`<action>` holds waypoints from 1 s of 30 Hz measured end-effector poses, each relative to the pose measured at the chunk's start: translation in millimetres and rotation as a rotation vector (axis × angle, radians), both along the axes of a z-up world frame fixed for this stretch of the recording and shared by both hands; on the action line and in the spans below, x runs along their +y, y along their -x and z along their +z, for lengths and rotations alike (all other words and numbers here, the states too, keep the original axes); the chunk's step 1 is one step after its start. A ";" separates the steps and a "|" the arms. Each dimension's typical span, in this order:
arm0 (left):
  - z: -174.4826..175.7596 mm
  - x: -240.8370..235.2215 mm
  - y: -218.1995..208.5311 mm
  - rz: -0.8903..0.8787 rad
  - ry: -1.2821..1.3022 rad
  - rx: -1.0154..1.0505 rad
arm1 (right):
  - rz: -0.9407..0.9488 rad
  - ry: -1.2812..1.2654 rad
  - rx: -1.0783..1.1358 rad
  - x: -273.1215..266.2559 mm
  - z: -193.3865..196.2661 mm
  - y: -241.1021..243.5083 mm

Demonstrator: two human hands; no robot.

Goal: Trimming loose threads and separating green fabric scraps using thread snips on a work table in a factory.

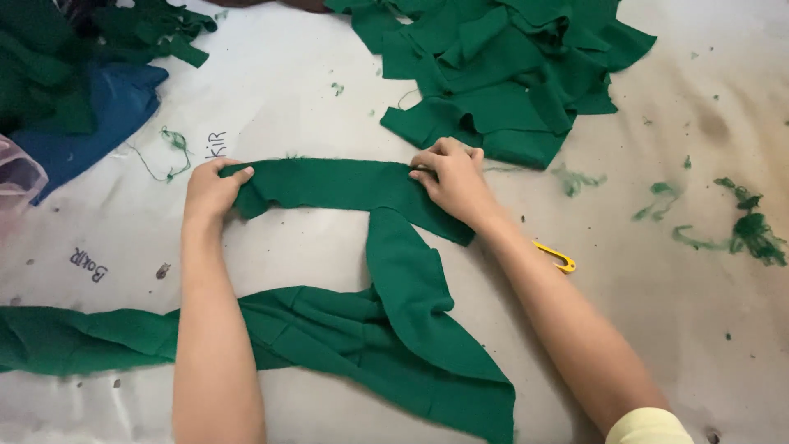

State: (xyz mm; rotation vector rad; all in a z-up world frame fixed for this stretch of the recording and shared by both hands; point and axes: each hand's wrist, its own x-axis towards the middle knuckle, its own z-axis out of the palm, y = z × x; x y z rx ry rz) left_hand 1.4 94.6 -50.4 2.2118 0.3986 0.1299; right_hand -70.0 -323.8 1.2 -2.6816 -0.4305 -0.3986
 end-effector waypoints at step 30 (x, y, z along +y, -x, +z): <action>11.9 -6.8 12.4 0.059 -0.015 0.027 | -0.530 -1.152 -0.525 -371.6 75.4 36.0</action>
